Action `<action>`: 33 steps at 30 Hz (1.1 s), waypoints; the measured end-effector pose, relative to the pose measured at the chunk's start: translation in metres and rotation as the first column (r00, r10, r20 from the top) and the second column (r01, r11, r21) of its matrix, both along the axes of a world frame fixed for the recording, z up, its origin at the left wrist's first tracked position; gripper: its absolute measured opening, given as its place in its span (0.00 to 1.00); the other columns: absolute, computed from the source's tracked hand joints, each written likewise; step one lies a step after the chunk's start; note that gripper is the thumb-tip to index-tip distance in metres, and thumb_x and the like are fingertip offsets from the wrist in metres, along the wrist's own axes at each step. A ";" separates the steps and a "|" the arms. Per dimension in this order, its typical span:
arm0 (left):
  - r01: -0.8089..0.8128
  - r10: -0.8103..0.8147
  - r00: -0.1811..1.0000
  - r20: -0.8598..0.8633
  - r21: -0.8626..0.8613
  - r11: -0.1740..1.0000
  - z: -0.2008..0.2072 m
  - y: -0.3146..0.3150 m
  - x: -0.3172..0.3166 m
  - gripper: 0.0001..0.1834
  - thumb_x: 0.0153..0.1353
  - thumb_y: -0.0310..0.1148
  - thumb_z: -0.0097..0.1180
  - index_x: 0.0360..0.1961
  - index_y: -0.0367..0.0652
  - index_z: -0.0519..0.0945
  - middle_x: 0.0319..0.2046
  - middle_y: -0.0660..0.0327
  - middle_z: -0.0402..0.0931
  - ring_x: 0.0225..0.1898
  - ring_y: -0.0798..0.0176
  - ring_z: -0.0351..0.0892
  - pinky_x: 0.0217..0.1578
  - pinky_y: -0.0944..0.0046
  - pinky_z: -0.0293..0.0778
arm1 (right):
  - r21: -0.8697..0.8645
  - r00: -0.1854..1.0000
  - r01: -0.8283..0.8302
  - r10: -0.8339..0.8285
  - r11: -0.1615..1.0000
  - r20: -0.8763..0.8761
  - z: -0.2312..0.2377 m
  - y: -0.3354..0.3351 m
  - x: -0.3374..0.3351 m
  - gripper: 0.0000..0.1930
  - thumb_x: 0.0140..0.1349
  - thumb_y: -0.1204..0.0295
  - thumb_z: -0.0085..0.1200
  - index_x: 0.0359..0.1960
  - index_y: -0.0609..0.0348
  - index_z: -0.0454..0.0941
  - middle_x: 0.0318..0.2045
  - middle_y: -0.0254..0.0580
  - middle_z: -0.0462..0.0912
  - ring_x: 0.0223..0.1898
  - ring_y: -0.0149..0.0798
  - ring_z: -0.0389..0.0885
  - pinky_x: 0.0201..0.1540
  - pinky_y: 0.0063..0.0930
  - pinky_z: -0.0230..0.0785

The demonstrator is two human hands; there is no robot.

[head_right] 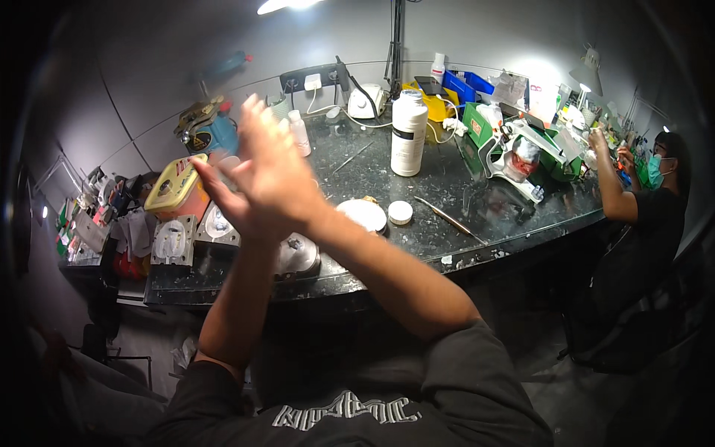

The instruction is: The person uses a metal tool to scrape and smooth a pink material inside a small cup, then removes the material and rolls it between their palms to form a small ball. They continue to shape and inspect the material by hand.

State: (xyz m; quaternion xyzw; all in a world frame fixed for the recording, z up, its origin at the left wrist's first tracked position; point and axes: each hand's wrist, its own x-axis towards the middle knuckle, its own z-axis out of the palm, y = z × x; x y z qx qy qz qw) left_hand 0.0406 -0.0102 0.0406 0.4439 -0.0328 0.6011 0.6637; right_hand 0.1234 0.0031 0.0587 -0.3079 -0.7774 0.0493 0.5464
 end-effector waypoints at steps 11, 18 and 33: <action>0.343 -0.086 0.874 0.478 -0.481 0.807 -0.007 0.007 0.022 0.46 0.66 0.56 0.41 0.73 0.36 0.42 0.73 0.47 0.42 0.72 0.47 0.50 0.70 0.42 0.46 | -0.664 0.952 -0.274 0.096 0.696 -0.292 0.034 0.024 0.047 0.46 0.65 0.34 0.40 0.75 0.48 0.44 0.76 0.43 0.42 0.75 0.45 0.39 0.71 0.52 0.49; 0.537 -0.436 0.796 0.419 -0.158 0.829 -0.036 0.069 0.002 0.28 0.64 0.46 0.43 0.55 0.32 0.68 0.47 0.51 0.72 0.47 0.52 0.70 0.59 0.47 0.63 | -0.719 0.868 -0.448 0.066 0.531 -0.493 -0.007 -0.021 0.070 0.29 0.62 0.58 0.62 0.58 0.66 0.71 0.37 0.48 0.82 0.30 0.33 0.84 0.33 0.25 0.80; 0.114 -0.149 0.988 -0.033 -0.492 0.863 -0.032 0.093 0.012 0.33 0.73 0.57 0.31 0.62 0.41 0.68 0.59 0.51 0.71 0.61 0.51 0.70 0.62 0.49 0.67 | 0.216 0.836 0.207 -0.287 0.954 0.467 -0.038 0.039 0.052 0.33 0.69 0.53 0.39 0.71 0.59 0.57 0.68 0.48 0.64 0.75 0.46 0.47 0.74 0.53 0.23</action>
